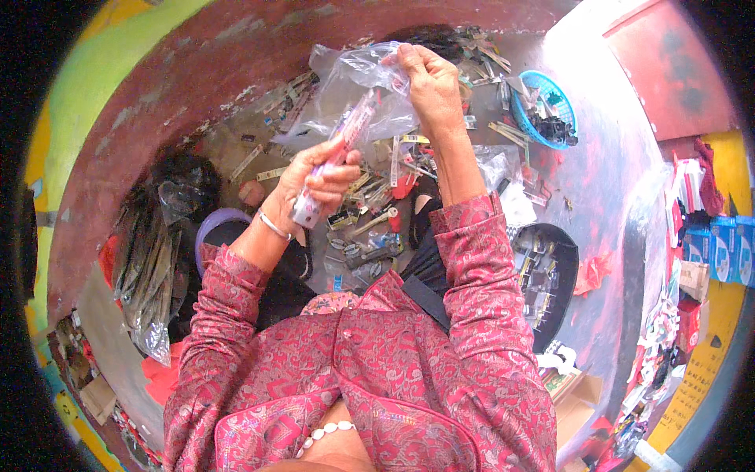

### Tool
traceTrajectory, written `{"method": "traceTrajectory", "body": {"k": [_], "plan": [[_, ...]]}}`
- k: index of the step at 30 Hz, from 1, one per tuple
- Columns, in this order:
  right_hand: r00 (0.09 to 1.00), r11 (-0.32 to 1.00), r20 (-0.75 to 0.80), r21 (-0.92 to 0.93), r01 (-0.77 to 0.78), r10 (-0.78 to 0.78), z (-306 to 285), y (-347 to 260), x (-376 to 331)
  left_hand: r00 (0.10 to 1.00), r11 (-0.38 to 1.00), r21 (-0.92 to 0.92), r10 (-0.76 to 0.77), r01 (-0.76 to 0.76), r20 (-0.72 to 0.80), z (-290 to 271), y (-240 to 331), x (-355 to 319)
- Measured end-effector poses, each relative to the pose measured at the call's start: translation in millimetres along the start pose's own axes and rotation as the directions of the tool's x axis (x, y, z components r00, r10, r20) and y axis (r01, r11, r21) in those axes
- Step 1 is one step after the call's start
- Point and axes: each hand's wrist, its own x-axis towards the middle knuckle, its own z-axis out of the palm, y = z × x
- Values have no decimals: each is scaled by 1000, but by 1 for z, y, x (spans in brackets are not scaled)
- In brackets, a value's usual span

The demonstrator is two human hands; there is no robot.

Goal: The person picks up packaged items from a pile on the floor, wipes them with a cloth, and places them into a plastic bag.

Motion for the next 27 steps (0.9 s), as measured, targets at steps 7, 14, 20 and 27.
{"method": "traceTrajectory", "body": {"k": [7,14,20,27], "plan": [[901,967,423,-175,187,-98,10,-10,-19,994,967,-253,-62,36,-95,-12,12,11],[873,768,436,-476,429,-217,38,-9,-41,931,931,-91,341,-354,-129,-16,16,19],[917,704,183,-593,391,-355,48,11,-49,806,852,33,505,-522,-308,-23,46,0],[864,677,316,-536,504,-393,67,17,-84,450,520,508,853,-687,-264,-14,56,-12]]}}
